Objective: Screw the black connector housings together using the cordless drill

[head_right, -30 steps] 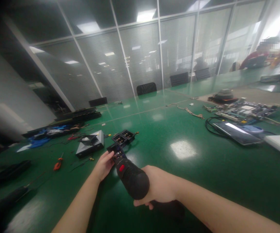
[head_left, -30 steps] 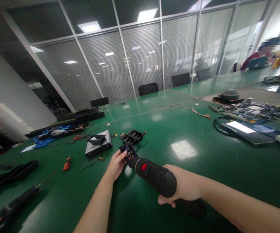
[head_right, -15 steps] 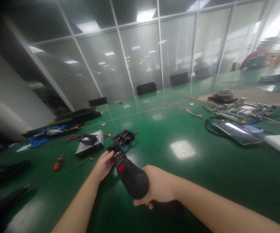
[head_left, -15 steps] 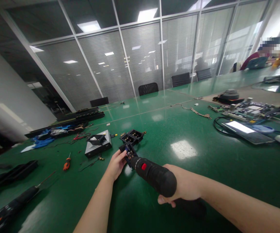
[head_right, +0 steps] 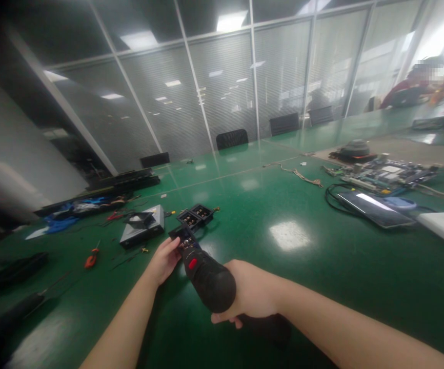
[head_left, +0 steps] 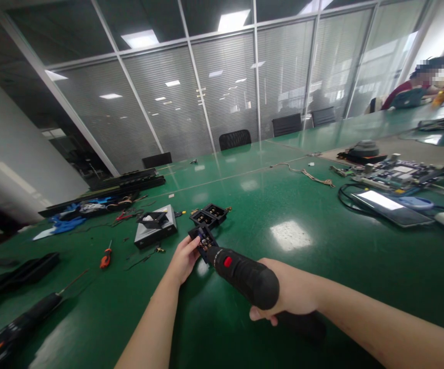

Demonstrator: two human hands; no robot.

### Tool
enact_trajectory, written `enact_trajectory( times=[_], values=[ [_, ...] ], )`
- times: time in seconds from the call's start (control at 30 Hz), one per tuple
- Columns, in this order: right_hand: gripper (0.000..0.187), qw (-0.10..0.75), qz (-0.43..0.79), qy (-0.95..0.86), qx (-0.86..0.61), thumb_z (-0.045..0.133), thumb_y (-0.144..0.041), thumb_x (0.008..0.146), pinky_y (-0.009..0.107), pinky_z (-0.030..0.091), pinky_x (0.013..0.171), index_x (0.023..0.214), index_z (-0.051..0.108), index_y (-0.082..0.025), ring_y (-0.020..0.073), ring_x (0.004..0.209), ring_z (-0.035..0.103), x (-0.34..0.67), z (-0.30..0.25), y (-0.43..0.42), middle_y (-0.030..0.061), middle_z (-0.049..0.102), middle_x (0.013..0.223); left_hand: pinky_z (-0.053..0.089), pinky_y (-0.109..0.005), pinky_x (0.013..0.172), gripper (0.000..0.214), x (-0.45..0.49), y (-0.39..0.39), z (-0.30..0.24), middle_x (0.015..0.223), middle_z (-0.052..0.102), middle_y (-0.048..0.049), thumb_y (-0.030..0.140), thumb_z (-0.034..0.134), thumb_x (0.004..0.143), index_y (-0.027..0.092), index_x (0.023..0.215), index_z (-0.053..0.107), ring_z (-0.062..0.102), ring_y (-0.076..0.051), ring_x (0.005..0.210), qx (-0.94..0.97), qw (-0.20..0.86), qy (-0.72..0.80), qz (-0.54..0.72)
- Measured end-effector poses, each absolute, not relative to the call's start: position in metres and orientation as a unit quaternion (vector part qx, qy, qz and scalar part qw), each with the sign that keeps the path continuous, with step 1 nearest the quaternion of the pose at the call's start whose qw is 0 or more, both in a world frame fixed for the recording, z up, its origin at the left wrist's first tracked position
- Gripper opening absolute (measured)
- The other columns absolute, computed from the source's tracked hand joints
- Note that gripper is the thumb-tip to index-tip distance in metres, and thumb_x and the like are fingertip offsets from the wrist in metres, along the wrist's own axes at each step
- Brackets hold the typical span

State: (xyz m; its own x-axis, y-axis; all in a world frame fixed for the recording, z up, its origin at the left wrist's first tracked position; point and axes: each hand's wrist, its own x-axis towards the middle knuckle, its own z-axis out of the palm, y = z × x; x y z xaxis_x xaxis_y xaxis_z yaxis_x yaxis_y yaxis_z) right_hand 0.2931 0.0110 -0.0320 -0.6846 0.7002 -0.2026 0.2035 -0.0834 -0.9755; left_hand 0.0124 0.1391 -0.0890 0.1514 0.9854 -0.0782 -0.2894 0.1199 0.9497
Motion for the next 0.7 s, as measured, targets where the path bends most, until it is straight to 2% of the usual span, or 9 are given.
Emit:
enact_trajectory(
  times=[0.7],
  values=[
    [0.034, 0.197, 0.648, -0.651, -0.342, 0.091, -0.033, 0.073, 0.022, 0.049, 0.053, 0.069, 0.061, -0.016, 0.0128, 0.054, 0.063, 0.2941, -0.0336, 0.0106, -0.0016, 0.064, 0.06, 0.057, -0.034, 0.085, 0.048, 0.0125, 0.1397, -0.0902, 0.099, 0.082, -0.0108, 0.037, 0.097, 0.072, 0.015, 0.111, 0.08, 0.075, -0.024, 0.088, 0.437, 0.617, 0.413, 0.507]
  ],
)
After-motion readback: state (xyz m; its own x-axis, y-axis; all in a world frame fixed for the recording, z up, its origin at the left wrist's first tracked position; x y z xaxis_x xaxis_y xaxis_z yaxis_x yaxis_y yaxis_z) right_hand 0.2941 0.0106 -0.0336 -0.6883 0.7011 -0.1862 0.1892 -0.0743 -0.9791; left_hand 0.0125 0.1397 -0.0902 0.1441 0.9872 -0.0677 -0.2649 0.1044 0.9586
